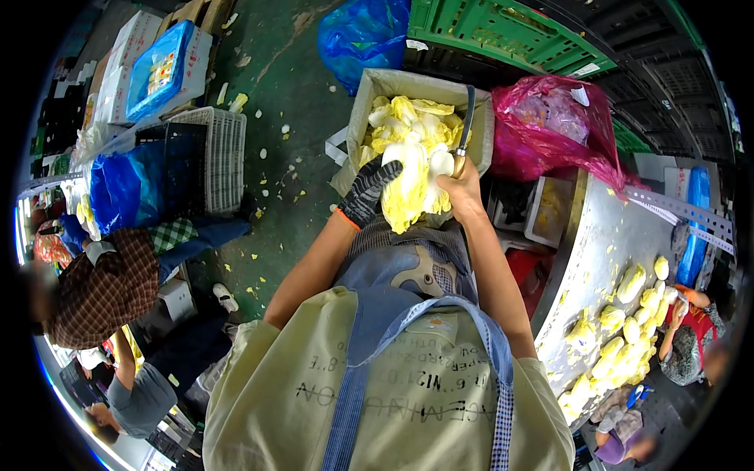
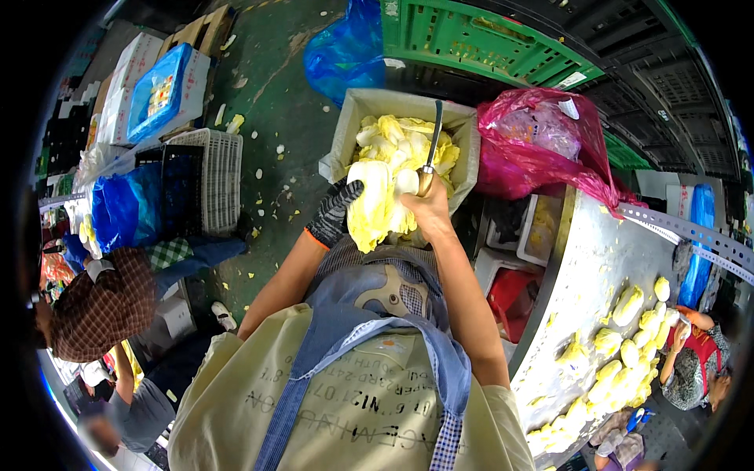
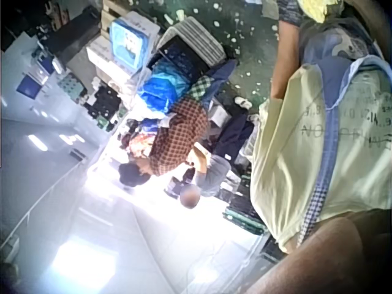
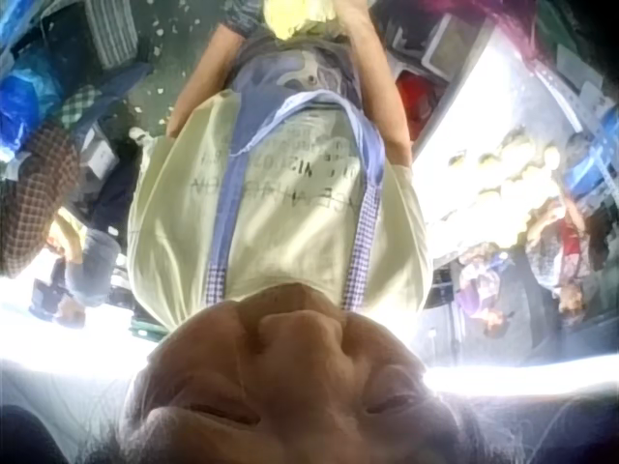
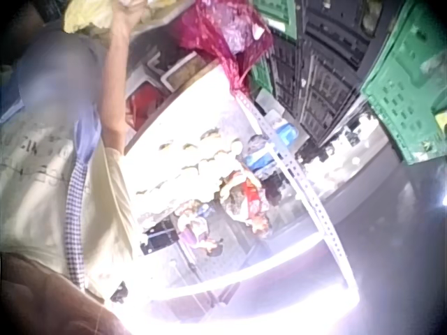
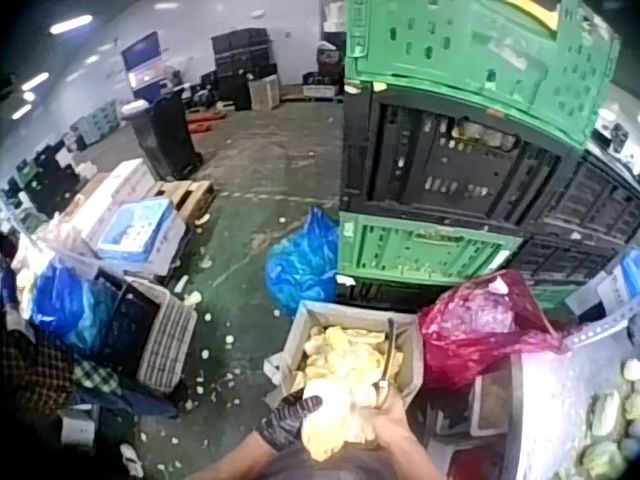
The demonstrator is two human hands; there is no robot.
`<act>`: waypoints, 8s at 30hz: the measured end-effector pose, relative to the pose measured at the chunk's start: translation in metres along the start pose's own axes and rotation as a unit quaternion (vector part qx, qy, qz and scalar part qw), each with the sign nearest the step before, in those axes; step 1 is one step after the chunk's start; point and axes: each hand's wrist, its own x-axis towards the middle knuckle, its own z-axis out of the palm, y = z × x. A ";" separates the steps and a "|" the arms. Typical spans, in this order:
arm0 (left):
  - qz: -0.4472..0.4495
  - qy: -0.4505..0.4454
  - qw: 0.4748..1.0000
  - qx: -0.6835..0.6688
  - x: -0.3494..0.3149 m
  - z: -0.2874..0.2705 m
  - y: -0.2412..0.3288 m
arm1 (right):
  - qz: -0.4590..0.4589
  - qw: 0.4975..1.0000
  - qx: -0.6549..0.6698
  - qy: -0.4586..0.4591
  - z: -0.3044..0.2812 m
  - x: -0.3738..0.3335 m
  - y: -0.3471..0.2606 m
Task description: The person trims the base and outer leaves of napa cabbage with a knife and places the heads into a box.
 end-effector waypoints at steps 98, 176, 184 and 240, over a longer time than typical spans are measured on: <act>0.054 0.084 0.989 0.107 0.035 0.026 -0.034 | -0.003 0.993 -0.100 -0.070 -0.036 0.024 0.005; 0.161 0.030 0.769 0.617 0.004 -0.001 -0.016 | -0.087 0.954 -0.283 -0.047 -0.005 0.009 0.024; 0.045 0.100 0.764 0.636 -0.013 0.003 -0.002 | -0.130 0.937 -0.323 0.005 0.000 0.006 0.032; -0.057 -0.475 0.578 0.661 0.022 0.383 -0.381 | 0.092 0.642 -0.248 0.720 -0.461 -0.416 -0.003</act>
